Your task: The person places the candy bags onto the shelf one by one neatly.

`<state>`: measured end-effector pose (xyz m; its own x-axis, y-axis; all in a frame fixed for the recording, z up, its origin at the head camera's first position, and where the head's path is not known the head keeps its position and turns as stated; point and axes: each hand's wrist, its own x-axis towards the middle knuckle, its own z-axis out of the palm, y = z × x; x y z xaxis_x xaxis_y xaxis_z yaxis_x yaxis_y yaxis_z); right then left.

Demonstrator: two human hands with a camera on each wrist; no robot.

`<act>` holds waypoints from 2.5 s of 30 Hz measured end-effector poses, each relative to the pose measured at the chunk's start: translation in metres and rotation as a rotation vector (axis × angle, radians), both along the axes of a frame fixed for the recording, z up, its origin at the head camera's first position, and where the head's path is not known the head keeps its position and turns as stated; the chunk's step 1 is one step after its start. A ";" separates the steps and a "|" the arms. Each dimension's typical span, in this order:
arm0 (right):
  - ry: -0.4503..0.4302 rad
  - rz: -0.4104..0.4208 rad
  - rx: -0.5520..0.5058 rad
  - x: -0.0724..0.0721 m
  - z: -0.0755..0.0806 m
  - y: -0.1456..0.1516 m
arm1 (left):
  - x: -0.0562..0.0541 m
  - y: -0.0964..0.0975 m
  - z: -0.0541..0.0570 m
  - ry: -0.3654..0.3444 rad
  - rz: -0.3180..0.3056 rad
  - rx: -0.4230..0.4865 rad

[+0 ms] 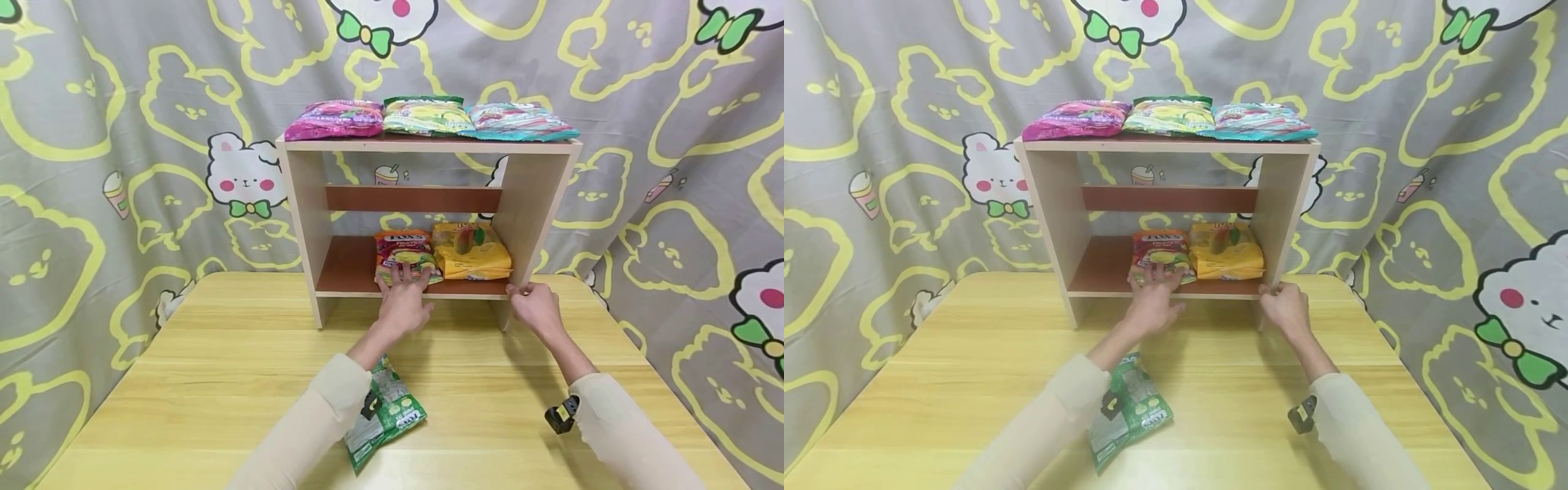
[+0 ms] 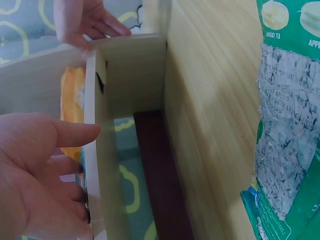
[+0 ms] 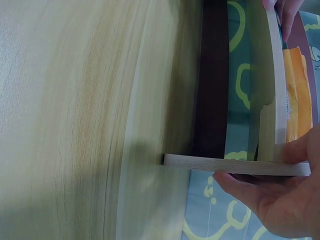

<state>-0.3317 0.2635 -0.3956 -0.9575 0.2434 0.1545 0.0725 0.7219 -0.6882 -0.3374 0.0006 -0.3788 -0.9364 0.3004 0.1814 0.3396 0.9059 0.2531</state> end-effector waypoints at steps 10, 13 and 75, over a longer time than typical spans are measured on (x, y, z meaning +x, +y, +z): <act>-0.006 -0.002 -0.004 0.001 0.002 -0.001 | -0.003 -0.004 0.002 -0.053 -0.028 0.067; -0.004 -0.001 -0.006 0.001 0.002 -0.001 | -0.003 -0.007 0.005 -0.088 -0.039 0.116; -0.009 0.000 -0.001 0.000 0.001 -0.001 | 0.088 -0.054 0.000 -0.189 -0.243 -0.122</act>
